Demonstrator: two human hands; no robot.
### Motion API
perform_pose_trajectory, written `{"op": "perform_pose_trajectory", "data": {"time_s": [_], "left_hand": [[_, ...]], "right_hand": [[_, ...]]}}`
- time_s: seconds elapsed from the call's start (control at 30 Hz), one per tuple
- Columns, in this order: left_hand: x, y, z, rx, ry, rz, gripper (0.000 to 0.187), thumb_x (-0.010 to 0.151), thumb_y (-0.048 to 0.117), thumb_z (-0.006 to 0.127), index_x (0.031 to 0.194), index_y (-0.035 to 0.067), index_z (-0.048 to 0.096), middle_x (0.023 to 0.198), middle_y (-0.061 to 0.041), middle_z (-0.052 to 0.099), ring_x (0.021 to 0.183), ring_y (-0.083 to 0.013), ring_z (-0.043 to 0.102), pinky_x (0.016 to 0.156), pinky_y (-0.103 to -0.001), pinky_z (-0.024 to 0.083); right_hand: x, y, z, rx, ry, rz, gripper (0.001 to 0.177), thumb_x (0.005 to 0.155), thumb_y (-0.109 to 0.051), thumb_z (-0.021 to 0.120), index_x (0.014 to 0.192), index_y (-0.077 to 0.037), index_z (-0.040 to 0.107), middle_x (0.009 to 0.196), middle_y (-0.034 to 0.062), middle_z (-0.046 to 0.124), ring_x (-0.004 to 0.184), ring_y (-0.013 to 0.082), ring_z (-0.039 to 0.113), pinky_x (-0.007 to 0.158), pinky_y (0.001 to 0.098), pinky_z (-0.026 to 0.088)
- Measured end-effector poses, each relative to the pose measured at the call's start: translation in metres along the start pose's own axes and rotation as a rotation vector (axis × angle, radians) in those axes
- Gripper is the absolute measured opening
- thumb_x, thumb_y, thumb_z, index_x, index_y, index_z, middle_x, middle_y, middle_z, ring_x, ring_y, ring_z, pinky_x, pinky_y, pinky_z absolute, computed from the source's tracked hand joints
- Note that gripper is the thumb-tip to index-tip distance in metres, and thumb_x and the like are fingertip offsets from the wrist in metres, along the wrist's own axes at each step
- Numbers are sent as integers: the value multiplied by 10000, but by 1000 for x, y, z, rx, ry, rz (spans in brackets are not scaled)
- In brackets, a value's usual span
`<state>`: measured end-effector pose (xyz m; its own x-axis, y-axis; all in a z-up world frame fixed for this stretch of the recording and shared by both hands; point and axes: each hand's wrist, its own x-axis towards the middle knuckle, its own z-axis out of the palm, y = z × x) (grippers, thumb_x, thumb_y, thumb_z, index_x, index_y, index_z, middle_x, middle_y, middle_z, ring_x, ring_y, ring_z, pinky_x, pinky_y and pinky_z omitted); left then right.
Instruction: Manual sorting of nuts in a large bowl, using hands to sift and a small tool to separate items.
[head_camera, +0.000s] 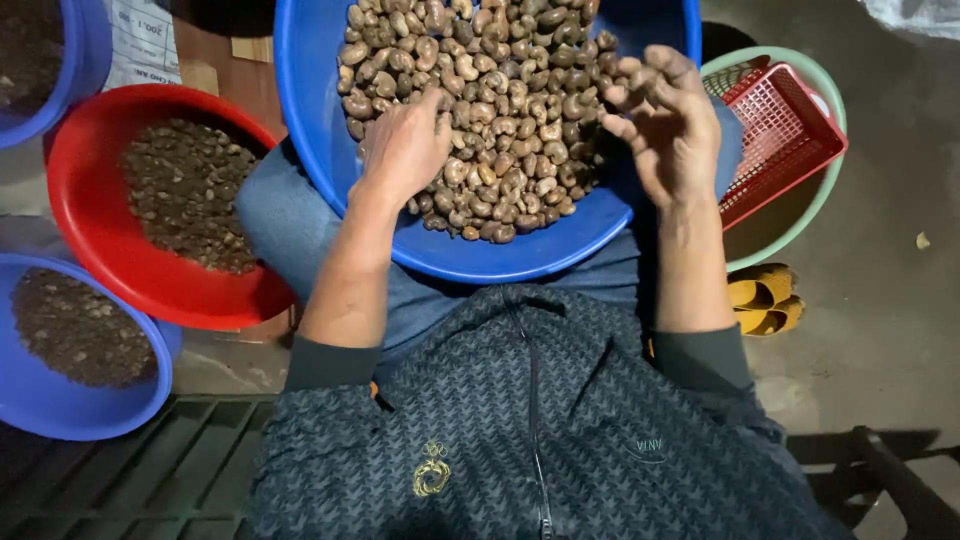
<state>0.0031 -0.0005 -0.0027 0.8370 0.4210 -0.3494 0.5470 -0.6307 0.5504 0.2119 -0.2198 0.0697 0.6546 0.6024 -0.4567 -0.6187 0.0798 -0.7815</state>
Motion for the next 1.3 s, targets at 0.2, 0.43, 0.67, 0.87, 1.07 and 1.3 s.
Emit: {"op": "perform_pose_trajectory", "data": {"time_s": [0.2, 0.43, 0.67, 0.87, 1.07, 1.3], "left_hand": [[-2, 2, -2, -26, -35, -51, 502, 1005, 21, 570, 1490, -86, 500, 541, 43, 468, 379, -69, 367, 381, -189, 435], [-4, 2, -5, -33, -34, -76, 398, 1006, 47, 616, 1388, -57, 577, 567, 21, 504, 404, -78, 384, 370, -198, 375], [-16, 15, -19, -12, -94, -46, 382, 989, 308, 643, 1268, 46, 643, 1020, -289, 743, 1023, -497, 708, 832, -649, 539], [-21, 62, -60, 35, -287, -81, 728, 1032, 459, 636, 1511, -69, 487, 1104, -319, 733, 775, -361, 737, 619, -458, 562], [-19, 34, -38, 99, -246, -78, 625, 1075, 411, 569, 1453, -84, 519, 1227, -322, 683, 1252, -478, 610, 1014, -650, 488], [-18, 32, -28, 41, -100, -41, 515, 1087, 386, 576, 1324, -68, 628, 1074, -271, 733, 1087, -453, 693, 871, -593, 572]], "right_hand": [[-13, 4, 15, -4, 194, 92, 250, 906, -238, 711, 1015, -21, 647, 833, 88, 661, 650, 142, 654, 482, 209, 566], [-2, 28, 14, -849, -63, -82, 158, 1044, -221, 626, 1061, -64, 626, 770, 30, 610, 579, 124, 520, 515, 260, 434], [5, 94, 0, -1869, -188, 160, 547, 914, -551, 705, 1212, -169, 450, 1203, 191, 690, 1025, 467, 716, 875, 624, 549], [48, 107, 16, -1738, -316, 70, 381, 986, -438, 611, 1160, -173, 401, 1204, 194, 715, 1131, 474, 681, 978, 672, 457], [56, 85, 39, -1709, -229, -358, 379, 1055, -466, 483, 1255, -153, 403, 1134, 227, 663, 867, 513, 728, 784, 642, 571], [13, 75, 34, -1528, -160, -309, 488, 1037, -418, 539, 1435, -159, 425, 1241, 235, 619, 928, 549, 702, 833, 653, 554]]}}
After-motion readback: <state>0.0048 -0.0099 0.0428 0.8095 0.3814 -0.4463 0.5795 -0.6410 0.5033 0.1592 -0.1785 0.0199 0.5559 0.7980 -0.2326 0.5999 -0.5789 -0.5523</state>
